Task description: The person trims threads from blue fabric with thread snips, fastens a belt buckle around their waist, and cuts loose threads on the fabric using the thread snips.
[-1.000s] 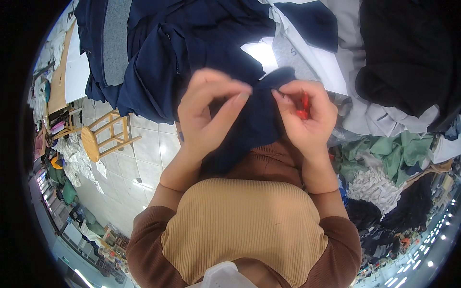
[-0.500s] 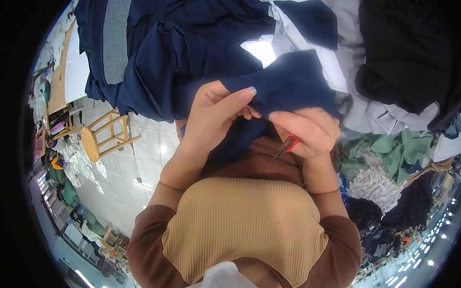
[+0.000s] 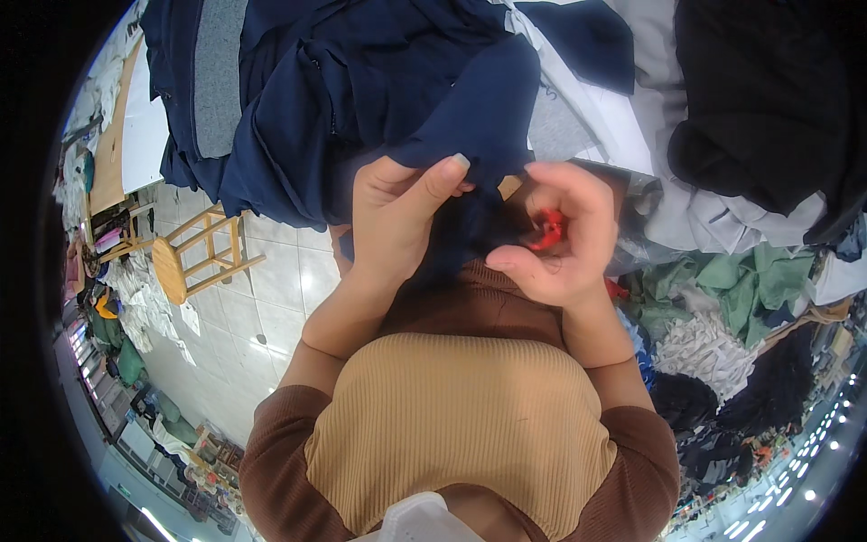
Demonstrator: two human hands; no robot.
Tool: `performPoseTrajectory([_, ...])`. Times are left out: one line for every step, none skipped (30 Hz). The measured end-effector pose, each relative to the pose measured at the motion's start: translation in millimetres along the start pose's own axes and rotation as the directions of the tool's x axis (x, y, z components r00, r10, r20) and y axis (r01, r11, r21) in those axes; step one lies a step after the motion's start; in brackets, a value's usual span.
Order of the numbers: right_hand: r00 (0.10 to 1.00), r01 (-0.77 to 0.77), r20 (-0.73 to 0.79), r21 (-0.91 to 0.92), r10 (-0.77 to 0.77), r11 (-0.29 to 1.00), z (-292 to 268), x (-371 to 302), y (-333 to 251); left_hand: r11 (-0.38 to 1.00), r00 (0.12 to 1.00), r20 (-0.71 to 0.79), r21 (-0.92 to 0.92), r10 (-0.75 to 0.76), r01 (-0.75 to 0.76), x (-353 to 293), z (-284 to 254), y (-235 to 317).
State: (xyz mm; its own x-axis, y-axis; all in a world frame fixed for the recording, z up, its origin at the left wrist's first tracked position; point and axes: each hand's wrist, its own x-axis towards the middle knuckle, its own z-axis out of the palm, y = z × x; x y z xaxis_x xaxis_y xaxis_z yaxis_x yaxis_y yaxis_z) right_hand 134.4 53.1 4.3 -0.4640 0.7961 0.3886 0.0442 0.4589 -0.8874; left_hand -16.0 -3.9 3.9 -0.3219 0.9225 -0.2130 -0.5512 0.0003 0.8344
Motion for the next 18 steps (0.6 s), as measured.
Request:
performPoseTrajectory([0.995,-0.007,-0.093,0.177,0.024,0.984,11,2,-1,1.000,1.000,-0.011,0.027,0.009,-0.009,0,0,-1])
performPoseTrajectory([0.982,0.001,-0.176,0.350,0.064,0.937,16,2,-1,0.998,1.000,-0.025,0.053,0.018,-0.017,0,0,-1])
performPoseTrajectory([0.983,-0.070,-0.143,0.299,0.117,0.952,11,-5,4,0.998,0.999,-0.026,0.052,0.019,-0.017,-1,0,0])
performPoseTrajectory([0.983,-0.070,-0.142,0.299,0.117,0.952,6,-2,3,0.996,0.999,-0.027,0.084,0.029,-0.027,-1,0,2])
performPoseTrajectory([0.997,-0.055,-0.049,0.114,0.061,0.992,1,5,0,0.993,0.999,-0.028,0.116,0.038,-0.035,-2,0,3])
performPoseTrajectory([0.998,-0.019,0.053,-0.071,0.022,0.997,-2,9,-2,0.993,0.999,-0.030,0.115,0.037,-0.033,-2,0,4])
performPoseTrajectory([1.000,0.005,0.022,-0.079,-0.003,0.997,-1,9,0,0.992,0.998,-0.034,0.120,0.050,-0.046,-1,0,4])
performPoseTrajectory([1.000,0.004,0.021,-0.080,-0.002,0.997,0,8,1,0.990,0.997,-0.035,0.125,0.064,-0.059,0,0,4])
performPoseTrajectory([1.000,0.010,-0.025,-0.082,-0.012,0.997,0,6,3,0.991,0.997,-0.035,0.124,0.063,-0.058,0,0,3])
performPoseTrajectory([0.997,0.015,-0.071,-0.085,-0.021,0.996,1,6,4,0.985,0.997,-0.033,0.162,0.069,-0.063,0,-1,3])
performPoseTrajectory([0.997,0.015,-0.070,-0.085,-0.021,0.996,1,7,5,0.977,0.997,-0.033,0.201,0.076,-0.068,0,-2,2])
performPoseTrajectory([0.995,0.067,-0.066,-0.172,-0.080,0.983,0,8,6,0.977,0.996,-0.034,0.201,0.076,-0.068,1,-1,2])
performPoseTrajectory([0.989,0.118,-0.057,-0.258,-0.137,0.959,-1,9,6,0.982,0.994,-0.044,0.166,0.099,-0.091,1,2,3])
performPoseTrajectory([0.989,0.119,-0.056,-0.257,-0.137,0.959,-1,10,6,0.985,0.991,-0.054,0.131,0.122,-0.114,2,3,3])
performPoseTrajectory([0.986,0.145,-0.037,-0.295,-0.163,0.945,-2,12,5,0.985,0.991,-0.054,0.131,0.123,-0.115,2,3,2])
performPoseTrajectory([0.982,0.172,-0.017,-0.330,-0.188,0.928,-2,14,4,0.984,0.991,-0.049,0.135,0.124,-0.117,2,2,1])
performPoseTrajectory([0.982,0.172,-0.017,-0.330,-0.188,0.928,-3,15,3,0.983,0.991,-0.043,0.140,0.126,-0.119,3,1,1])
performPoseTrajectory([0.980,0.187,-0.006,-0.339,-0.200,0.922,-3,16,2,0.983,0.991,-0.044,0.140,0.126,-0.119,2,2,1])
